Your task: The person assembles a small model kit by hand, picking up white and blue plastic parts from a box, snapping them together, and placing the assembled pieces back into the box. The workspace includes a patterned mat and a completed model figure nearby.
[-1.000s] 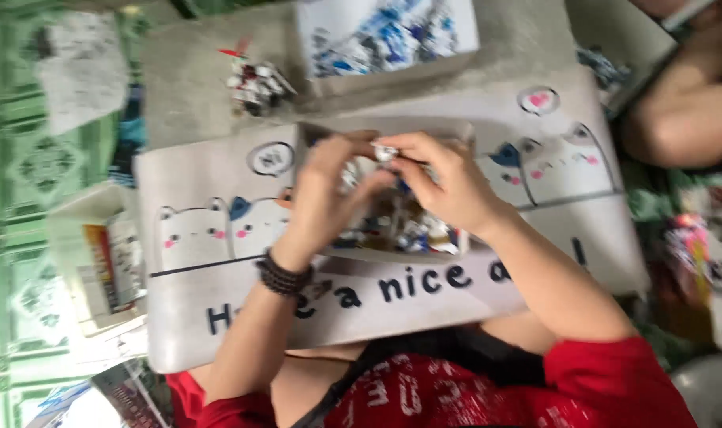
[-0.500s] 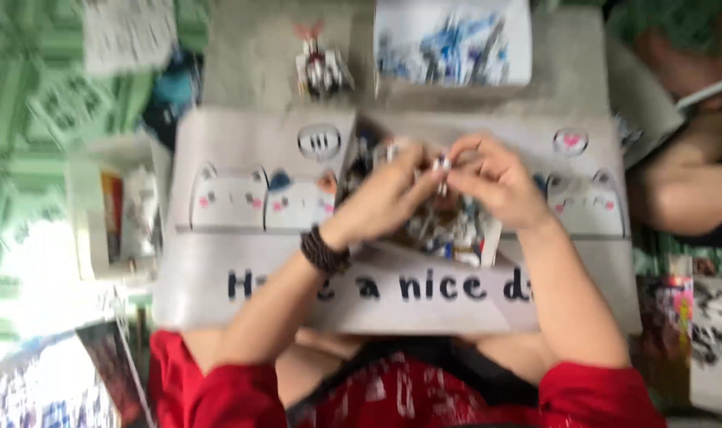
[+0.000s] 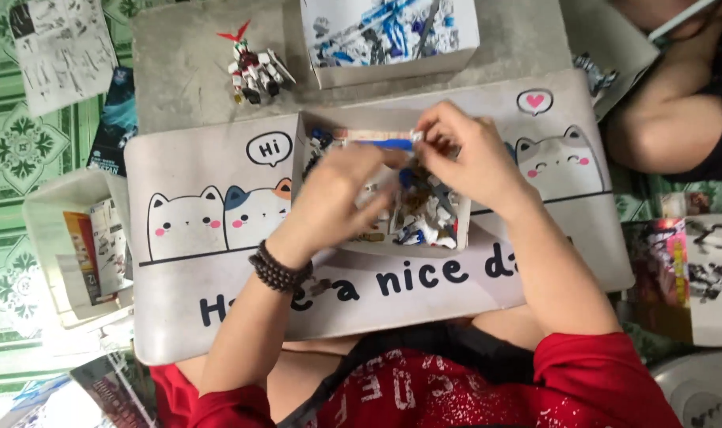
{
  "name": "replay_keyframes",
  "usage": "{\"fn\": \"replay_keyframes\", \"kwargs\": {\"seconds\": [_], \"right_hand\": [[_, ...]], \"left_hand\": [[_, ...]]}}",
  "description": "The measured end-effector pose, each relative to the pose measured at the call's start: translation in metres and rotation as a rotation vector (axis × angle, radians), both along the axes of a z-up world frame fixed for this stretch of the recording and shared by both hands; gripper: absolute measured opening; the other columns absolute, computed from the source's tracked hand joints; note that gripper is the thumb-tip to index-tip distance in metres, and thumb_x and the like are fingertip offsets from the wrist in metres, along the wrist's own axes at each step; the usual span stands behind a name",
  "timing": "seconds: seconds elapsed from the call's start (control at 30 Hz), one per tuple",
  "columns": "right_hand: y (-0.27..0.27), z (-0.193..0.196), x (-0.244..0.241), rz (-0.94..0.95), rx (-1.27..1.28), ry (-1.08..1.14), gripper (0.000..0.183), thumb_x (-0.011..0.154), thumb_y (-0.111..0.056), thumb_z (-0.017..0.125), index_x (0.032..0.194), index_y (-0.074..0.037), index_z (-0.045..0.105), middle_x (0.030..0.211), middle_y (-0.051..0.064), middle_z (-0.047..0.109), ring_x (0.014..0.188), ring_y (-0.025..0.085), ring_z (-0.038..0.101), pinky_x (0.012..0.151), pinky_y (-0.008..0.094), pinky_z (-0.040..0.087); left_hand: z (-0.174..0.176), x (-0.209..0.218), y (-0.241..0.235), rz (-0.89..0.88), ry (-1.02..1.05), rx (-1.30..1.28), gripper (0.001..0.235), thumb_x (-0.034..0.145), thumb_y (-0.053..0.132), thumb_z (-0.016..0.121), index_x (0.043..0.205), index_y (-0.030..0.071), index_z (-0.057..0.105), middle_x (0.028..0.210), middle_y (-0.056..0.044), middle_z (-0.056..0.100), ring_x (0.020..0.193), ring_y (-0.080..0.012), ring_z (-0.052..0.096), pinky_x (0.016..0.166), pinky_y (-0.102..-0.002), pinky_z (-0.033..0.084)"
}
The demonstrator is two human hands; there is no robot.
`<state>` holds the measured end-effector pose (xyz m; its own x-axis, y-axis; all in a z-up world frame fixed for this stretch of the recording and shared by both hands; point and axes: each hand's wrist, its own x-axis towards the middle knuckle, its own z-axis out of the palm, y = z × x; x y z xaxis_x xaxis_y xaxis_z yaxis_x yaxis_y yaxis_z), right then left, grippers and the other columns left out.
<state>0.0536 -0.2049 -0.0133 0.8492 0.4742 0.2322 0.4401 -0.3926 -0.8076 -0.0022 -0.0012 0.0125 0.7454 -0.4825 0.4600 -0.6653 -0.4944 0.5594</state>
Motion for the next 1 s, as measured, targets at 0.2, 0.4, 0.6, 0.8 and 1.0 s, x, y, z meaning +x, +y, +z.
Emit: {"fn": "replay_keyframes", "kwargs": {"seconds": [0.2, 0.4, 0.6, 0.8, 1.0], "right_hand": [[0.007, 0.0, -0.007, -0.097, -0.069, -0.114, 0.017, 0.079, -0.003, 0.066, 0.094, -0.004, 0.057, 0.07, 0.014, 0.065, 0.061, 0.029, 0.065, 0.047, 0.033, 0.051], [0.009, -0.007, -0.01, -0.023, -0.111, -0.158, 0.017, 0.078, -0.002, 0.061, 0.095, -0.004, 0.057, 0.075, 0.016, 0.066, 0.063, 0.032, 0.064, 0.052, 0.038, 0.052], [0.014, 0.007, -0.015, 0.042, -0.129, -0.224, 0.02, 0.085, 0.005, 0.054, 0.104, 0.001, 0.06, 0.083, 0.018, 0.065, 0.064, 0.028, 0.063, 0.058, 0.033, 0.052], [0.02, 0.021, -0.02, 0.134, 0.082, -0.078, 0.02, 0.093, 0.0, 0.049, 0.108, -0.004, 0.062, 0.085, 0.013, 0.063, 0.072, 0.023, 0.061, 0.066, 0.034, 0.05], [0.014, 0.017, -0.01, 0.076, 0.126, -0.127, 0.024, 0.096, -0.001, 0.046, 0.116, -0.005, 0.058, 0.084, 0.01, 0.061, 0.075, 0.021, 0.058, 0.073, 0.032, 0.048]], "left_hand": [[-0.034, 0.01, 0.013, 0.283, -0.131, 0.43, 0.017, 0.083, 0.008, 0.059, 0.098, 0.012, 0.064, 0.079, -0.006, 0.061, 0.07, -0.0249, 0.061, 0.063, -0.034, 0.046], [-0.032, 0.006, 0.007, 0.263, -0.111, 0.552, 0.015, 0.087, 0.013, 0.059, 0.1, 0.014, 0.067, 0.085, -0.005, 0.063, 0.082, -0.0224, 0.062, 0.069, -0.03, 0.043], [-0.037, 0.006, 0.012, 0.21, -0.134, 0.611, 0.015, 0.072, 0.031, 0.068, 0.081, 0.018, 0.067, 0.093, -0.001, 0.059, 0.098, -0.0239, 0.048, 0.079, -0.038, 0.034], [-0.036, 0.008, 0.013, 0.249, -0.091, 0.481, 0.012, 0.079, 0.013, 0.069, 0.09, 0.015, 0.065, 0.086, -0.002, 0.061, 0.092, -0.022, 0.055, 0.078, -0.033, 0.038], [-0.019, 0.007, 0.01, 0.26, -0.079, 0.405, 0.013, 0.089, 0.024, 0.066, 0.096, 0.014, 0.064, 0.08, -0.003, 0.062, 0.082, -0.0189, 0.061, 0.073, -0.031, 0.04]]}}
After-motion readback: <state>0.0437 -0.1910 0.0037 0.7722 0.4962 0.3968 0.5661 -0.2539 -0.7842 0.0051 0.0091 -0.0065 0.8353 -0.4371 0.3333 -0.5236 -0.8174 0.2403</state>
